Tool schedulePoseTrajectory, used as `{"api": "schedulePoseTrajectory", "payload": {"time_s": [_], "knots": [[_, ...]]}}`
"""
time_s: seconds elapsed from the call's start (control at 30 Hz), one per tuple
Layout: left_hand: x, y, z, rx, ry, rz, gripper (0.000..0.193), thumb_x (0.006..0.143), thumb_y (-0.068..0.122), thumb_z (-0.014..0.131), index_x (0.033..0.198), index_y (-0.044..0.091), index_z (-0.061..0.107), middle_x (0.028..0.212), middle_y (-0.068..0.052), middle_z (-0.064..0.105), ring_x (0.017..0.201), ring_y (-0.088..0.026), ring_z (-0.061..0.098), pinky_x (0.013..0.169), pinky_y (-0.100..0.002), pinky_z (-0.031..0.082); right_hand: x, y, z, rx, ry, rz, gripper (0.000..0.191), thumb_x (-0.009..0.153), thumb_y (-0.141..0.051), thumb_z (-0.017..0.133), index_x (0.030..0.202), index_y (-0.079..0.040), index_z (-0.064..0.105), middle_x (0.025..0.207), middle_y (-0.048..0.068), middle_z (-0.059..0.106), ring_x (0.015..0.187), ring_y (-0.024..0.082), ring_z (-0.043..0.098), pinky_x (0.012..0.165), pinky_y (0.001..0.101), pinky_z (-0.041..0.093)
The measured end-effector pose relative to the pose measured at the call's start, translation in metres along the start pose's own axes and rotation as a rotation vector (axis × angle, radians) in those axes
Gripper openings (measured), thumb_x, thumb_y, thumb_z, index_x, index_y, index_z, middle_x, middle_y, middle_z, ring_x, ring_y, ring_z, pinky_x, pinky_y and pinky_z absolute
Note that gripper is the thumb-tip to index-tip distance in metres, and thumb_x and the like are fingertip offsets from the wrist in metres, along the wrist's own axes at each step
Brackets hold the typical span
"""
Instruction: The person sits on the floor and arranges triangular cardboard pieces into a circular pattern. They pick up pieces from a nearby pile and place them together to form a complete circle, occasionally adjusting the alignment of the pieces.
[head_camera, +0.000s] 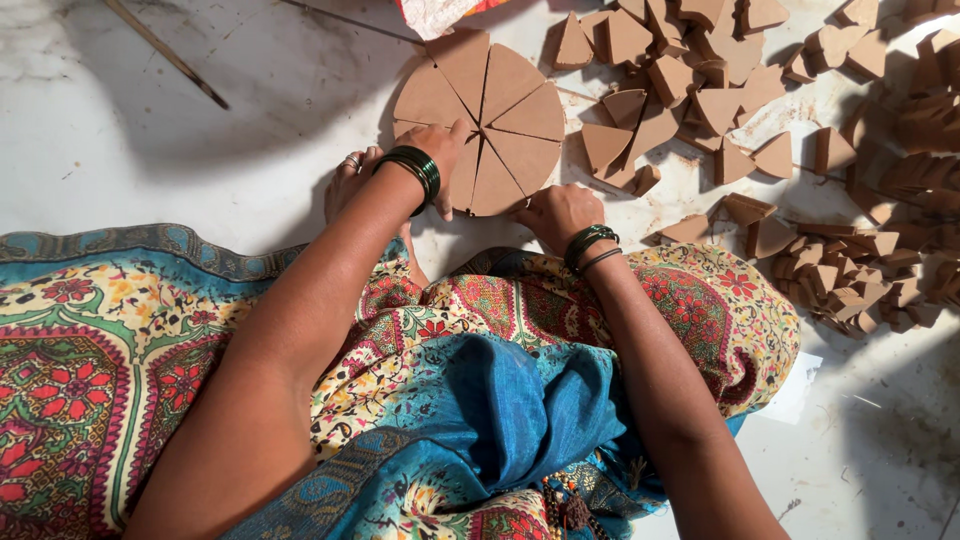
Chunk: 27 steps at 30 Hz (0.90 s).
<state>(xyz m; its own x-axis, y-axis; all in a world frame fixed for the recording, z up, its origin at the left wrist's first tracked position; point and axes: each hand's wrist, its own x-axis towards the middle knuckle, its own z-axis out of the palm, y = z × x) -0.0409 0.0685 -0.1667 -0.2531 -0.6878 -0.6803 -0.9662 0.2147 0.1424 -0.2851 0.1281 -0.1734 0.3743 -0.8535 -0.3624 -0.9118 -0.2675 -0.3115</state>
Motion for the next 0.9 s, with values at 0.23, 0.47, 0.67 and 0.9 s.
{"api": "schedulePoseTrajectory", "payload": {"time_s": [0.23, 0.47, 0.67, 0.9], "knots": [[-0.01, 0.002, -0.003, -0.019, 0.078, 0.006, 0.12, 0.042, 0.059, 0.101, 0.129, 0.003, 0.04, 0.113, -0.024, 0.068, 0.113, -0.039, 0.068, 0.096, -0.046, 0.056, 0.004, -0.016, 0.0, 0.021, 0.037, 0.02, 0.033, 0.086, -0.055, 0.072, 0.093, -0.025, 0.083, 0.076, 0.014, 0.073, 0.072, 0.036, 0.072, 0.063, 0.0487, 0.056], [-0.021, 0.011, 0.003, -0.025, 0.192, -0.052, 0.127, 0.038, 0.069, 0.099, 0.129, 0.002, 0.041, 0.122, -0.024, 0.064, 0.112, -0.037, 0.067, 0.095, -0.046, 0.056, 0.005, -0.023, 0.002, 0.005, 0.046, 0.026, 0.032, 0.085, -0.054, 0.074, 0.088, -0.024, 0.083, 0.074, 0.012, 0.073, 0.071, 0.034, 0.071, 0.063, 0.0463, 0.056], [-0.023, 0.008, -0.002, -0.024, 0.189, -0.049, 0.127, 0.036, 0.069, 0.099, 0.131, 0.005, 0.043, 0.119, -0.022, 0.066, 0.113, -0.037, 0.068, 0.095, -0.048, 0.055, 0.003, 0.034, -0.048, 0.142, 0.265, 0.136, 0.025, 0.085, -0.045, 0.076, 0.089, -0.02, 0.079, 0.076, 0.003, 0.076, 0.069, 0.026, 0.074, 0.062, 0.0418, 0.056], [-0.042, 0.017, -0.033, 0.021, 0.345, -0.1, 0.09, 0.06, 0.062, 0.092, 0.122, 0.008, 0.057, 0.103, -0.017, 0.073, 0.103, -0.036, 0.071, 0.089, -0.049, 0.054, -0.006, 0.102, -0.069, 0.208, 0.27, 0.127, 0.043, 0.098, -0.042, 0.065, 0.139, -0.028, 0.065, 0.091, 0.014, 0.074, 0.077, 0.032, 0.071, 0.074, 0.0449, 0.055]]}}
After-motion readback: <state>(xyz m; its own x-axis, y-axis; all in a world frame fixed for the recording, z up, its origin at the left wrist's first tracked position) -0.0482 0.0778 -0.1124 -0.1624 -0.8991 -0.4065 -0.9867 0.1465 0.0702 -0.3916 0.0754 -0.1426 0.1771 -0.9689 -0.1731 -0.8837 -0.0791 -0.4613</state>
